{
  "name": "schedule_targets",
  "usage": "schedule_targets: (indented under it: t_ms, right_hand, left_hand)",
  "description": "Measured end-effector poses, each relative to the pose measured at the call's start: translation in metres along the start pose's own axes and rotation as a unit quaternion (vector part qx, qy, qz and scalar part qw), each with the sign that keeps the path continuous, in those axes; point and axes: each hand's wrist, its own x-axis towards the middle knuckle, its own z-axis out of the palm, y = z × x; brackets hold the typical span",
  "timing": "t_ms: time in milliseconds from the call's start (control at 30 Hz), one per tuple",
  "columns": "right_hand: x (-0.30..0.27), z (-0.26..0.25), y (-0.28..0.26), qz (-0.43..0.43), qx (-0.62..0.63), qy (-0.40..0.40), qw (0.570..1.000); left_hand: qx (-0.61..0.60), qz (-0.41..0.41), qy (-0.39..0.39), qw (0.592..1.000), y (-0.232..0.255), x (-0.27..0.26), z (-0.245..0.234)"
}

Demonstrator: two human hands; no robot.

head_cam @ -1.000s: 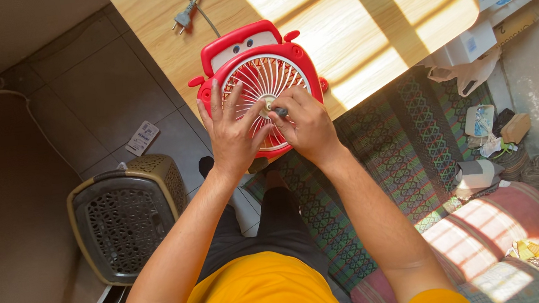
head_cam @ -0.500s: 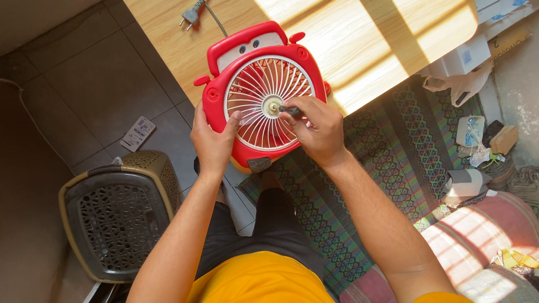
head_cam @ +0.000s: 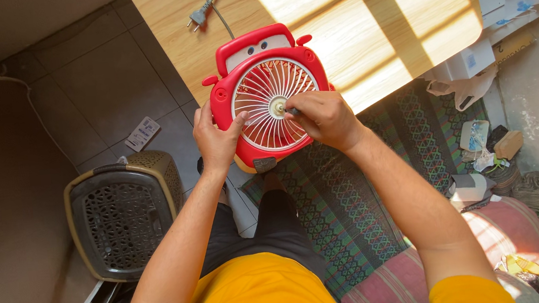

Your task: The person uses a screwdriver to remove screws from the back and front of a red portable fan. They remove the rear grille, then the front grille, and finally the central hub cap, leaving the fan blades exposed.

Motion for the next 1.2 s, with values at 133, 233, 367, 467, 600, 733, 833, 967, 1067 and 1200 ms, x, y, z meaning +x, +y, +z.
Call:
schedule_targets:
  t_ms: [133,233,367,467,600,733,833,967,1067,1200]
  right_hand:
    - [0.009,-0.008,0.001,-0.055,0.021,-0.041,0.997]
    - [0.015,-0.014,0.007,-0.091,0.034,-0.087,0.991]
    - [0.013,-0.013,0.012,-0.071,0.057,-0.082,0.992]
    - [-0.011,0.009,-0.004,0.013,0.092,0.018,0.995]
    - [-0.033,0.041,-0.014,0.091,0.071,0.147,0.982]
    - [-0.034,0.065,-0.014,0.205,0.217,0.276,0.914]
    - [-0.034,0.068,-0.010,0.175,0.165,0.293,0.925]
    - [-0.034,0.066,-0.007,0.127,0.054,0.265,0.954]
    - [-0.034,0.056,-0.001,0.107,0.041,0.230,0.966]
    - [-0.030,0.043,0.003,0.040,0.023,0.176,0.983]
  left_hand:
    - [-0.010,0.007,-0.007,1.000,-0.002,0.003,-0.002]
    - [-0.018,-0.003,-0.015,1.000,-0.003,0.002,-0.002]
    - [-0.001,0.014,0.017,1.000,0.001,0.004,0.000]
    - [-0.005,0.024,0.027,0.999,0.004,0.002,0.000]
    - [-0.003,0.004,0.018,1.000,0.002,-0.002,0.000]
    - [-0.006,0.020,0.021,1.000,0.000,0.000,0.001]
    - [-0.012,0.011,0.017,1.000,-0.002,-0.001,0.003]
    - [-0.003,0.012,0.017,1.000,-0.005,0.000,0.003]
    - [0.006,0.007,0.014,1.000,-0.006,0.001,0.003]
    - [0.007,-0.006,0.001,1.000,-0.005,0.005,0.002]
